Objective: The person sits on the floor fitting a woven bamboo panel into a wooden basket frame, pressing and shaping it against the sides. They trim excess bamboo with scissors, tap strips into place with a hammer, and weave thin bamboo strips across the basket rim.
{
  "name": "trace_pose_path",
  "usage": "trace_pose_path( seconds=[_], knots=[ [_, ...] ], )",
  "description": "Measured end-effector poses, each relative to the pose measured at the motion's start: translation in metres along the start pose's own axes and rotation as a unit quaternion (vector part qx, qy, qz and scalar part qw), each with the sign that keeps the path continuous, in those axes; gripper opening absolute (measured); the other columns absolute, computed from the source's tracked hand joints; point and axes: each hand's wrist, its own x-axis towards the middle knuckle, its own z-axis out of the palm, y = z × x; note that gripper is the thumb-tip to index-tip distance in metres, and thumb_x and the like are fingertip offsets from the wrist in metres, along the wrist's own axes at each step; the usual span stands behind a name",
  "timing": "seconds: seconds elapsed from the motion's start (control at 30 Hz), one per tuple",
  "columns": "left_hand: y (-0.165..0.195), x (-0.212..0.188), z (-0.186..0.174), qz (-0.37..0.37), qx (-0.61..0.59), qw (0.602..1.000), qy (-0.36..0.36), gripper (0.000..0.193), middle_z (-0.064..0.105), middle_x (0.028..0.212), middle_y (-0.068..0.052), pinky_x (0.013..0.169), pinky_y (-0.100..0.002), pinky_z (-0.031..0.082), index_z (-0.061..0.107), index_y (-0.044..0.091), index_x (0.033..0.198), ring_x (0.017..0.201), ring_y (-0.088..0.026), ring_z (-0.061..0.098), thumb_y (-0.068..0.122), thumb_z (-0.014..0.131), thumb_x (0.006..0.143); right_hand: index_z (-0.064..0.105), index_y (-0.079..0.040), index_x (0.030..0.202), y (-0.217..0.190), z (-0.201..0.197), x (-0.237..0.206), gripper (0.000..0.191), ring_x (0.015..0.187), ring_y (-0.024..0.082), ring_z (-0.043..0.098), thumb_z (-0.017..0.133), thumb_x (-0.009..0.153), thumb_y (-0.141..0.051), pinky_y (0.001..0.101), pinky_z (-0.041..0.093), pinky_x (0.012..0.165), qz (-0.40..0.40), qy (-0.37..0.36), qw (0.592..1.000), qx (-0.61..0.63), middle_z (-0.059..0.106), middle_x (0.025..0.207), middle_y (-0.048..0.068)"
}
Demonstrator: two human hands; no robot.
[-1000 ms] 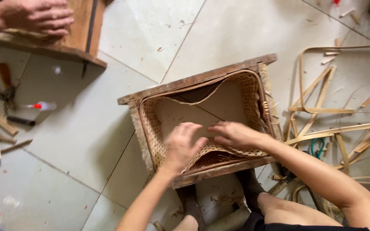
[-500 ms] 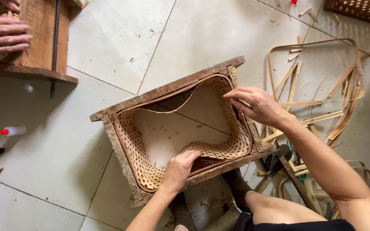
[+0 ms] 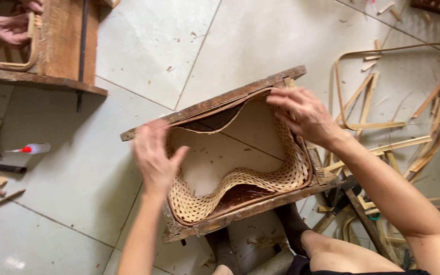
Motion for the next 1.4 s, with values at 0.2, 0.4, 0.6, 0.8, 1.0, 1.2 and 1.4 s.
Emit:
trace_pose_path(
  seconds=[0.2,0.4,0.6,0.8,1.0,1.2,1.4],
  knots=[
    [-0.047,0.033,0.004,-0.097,0.072,0.992,-0.032,0.082,0.055,0.145,-0.016,0.12,-0.05,0.035,0.057,0.007,0.141,0.139,-0.037,0.047,0.008,0.09,0.066,0.04,-0.006,0.153,0.019,0.027,0.039,0.083,0.15,0.037,0.028,0.078,0.081,-0.021,0.0561,0.023,0.122,0.11,-0.094,0.98,-0.134,0.036,0.159,0.02],
    [-0.064,0.03,0.017,-0.118,0.037,0.991,-0.046,0.067,0.061,0.145,-0.01,0.118,-0.054,0.037,0.067,0.011,0.13,0.139,-0.039,0.048,0.006,0.089,0.066,0.035,-0.011,0.165,0.035,0.042,0.042,0.087,0.152,0.035,0.036,0.068,0.084,-0.004,0.0515,0.024,0.127,0.079,-0.118,0.943,-0.3,0.043,0.163,0.014],
    [-0.047,0.023,0.009,-0.032,0.098,0.994,-0.033,0.067,0.054,0.148,-0.019,0.118,-0.062,0.031,0.062,0.01,0.141,0.138,-0.036,0.049,0.026,0.084,0.08,0.037,-0.009,0.161,0.037,0.042,0.042,0.087,0.149,0.038,0.038,0.069,0.08,-0.004,0.0551,0.023,0.125,0.095,-0.112,0.961,-0.233,0.045,0.159,0.017],
    [0.009,-0.095,-0.04,0.286,0.083,0.9,-0.318,0.101,0.067,0.118,-0.025,0.118,-0.056,0.013,0.06,-0.006,0.127,0.125,-0.039,0.058,0.078,0.066,0.072,0.037,-0.009,0.161,0.037,0.042,0.039,0.086,0.15,0.038,0.037,0.07,0.082,-0.005,0.0552,0.023,0.125,0.094,-0.111,0.964,-0.223,0.045,0.16,0.016],
    [0.024,-0.093,-0.039,0.193,0.191,0.749,-0.605,0.106,0.073,0.104,-0.022,0.135,-0.055,0.003,0.041,-0.008,0.147,0.115,-0.038,0.064,0.076,0.059,0.086,0.034,-0.011,0.165,0.043,0.047,0.04,0.092,0.15,0.035,0.034,0.067,0.08,0.0,0.0516,0.02,0.126,0.065,-0.138,0.926,-0.346,0.041,0.163,0.015],
    [0.095,-0.078,-0.004,0.132,-0.115,0.924,-0.341,0.117,0.045,0.151,-0.02,0.103,-0.06,0.04,0.041,0.01,0.149,0.125,-0.039,0.051,0.057,0.092,0.055,0.031,-0.002,0.157,0.035,0.051,0.043,0.091,0.146,0.044,0.032,0.064,0.072,0.001,0.058,0.019,0.122,0.135,-0.139,0.954,-0.228,0.039,0.156,0.025],
    [0.119,-0.116,0.03,0.112,-0.112,0.938,-0.307,0.097,0.053,0.137,-0.012,0.095,-0.046,0.054,0.051,0.012,0.137,0.126,-0.034,0.052,0.038,0.098,0.056,0.034,-0.001,0.161,0.041,0.063,0.044,0.078,0.145,0.048,0.037,0.063,0.089,0.001,0.0638,0.021,0.12,0.113,-0.088,0.942,-0.305,0.043,0.157,0.026]
  ],
)
